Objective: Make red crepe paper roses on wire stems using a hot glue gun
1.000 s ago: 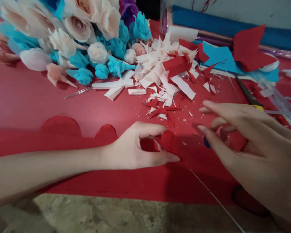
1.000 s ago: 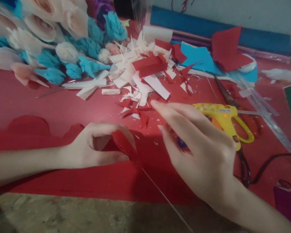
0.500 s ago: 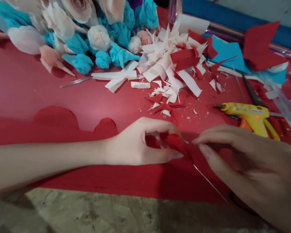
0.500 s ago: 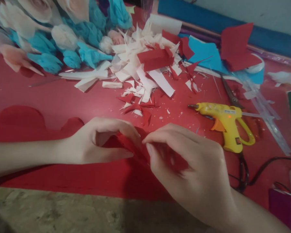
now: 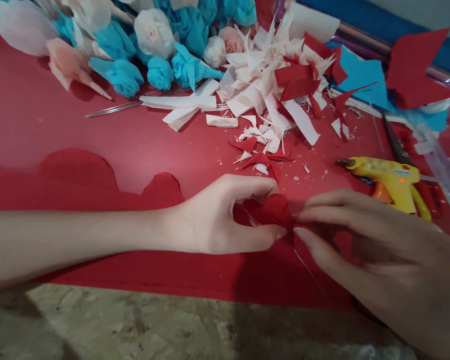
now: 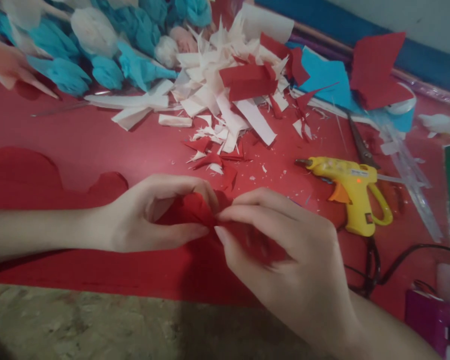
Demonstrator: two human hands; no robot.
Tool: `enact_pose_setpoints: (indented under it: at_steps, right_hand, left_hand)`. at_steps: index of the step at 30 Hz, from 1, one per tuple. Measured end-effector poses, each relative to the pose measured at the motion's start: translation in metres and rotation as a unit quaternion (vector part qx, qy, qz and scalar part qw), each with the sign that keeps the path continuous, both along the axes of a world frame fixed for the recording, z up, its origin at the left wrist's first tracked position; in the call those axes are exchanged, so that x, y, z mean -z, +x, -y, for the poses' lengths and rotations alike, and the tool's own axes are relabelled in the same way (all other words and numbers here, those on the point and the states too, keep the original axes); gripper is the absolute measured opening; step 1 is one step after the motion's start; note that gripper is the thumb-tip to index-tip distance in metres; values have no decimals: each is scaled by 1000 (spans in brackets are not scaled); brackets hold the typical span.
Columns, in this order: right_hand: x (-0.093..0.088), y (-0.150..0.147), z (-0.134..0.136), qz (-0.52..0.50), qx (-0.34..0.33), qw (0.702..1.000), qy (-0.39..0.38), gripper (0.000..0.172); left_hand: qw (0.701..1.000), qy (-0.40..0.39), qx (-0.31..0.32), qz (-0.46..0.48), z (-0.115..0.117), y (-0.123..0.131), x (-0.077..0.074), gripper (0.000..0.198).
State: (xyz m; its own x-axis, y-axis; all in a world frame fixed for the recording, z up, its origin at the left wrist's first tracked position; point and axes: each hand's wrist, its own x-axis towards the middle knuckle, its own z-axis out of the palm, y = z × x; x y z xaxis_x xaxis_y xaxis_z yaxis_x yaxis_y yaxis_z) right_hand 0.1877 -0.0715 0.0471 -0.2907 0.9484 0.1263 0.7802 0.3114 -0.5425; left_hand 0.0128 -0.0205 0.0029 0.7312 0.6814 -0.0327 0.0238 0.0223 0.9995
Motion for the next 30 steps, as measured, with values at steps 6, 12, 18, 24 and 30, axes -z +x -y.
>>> enact_pose_setpoints:
  at_steps: [6,12,18,24,30]
  right_hand:
    - [0,-4,-1,-3,1,1000,-4,13]
    - [-1,-7,1,8,12,1000,2,10]
    - [0,-8,1,23,7,1000,18,10]
    - [2,-10,1,37,31,998,42,12]
    - [2,-9,3,38,19,996,72,14]
  left_hand:
    - [1000,1,-4,-10,2,-1,0,6]
    - [1000,-5,-8,-13,3,0,1,3]
    - [1000,-11,-19,-2,4,0,2,5]
    - [999,-23,-36,9,6,1,3,8]
    - [999,-11,-44,2,5,1,3,6]
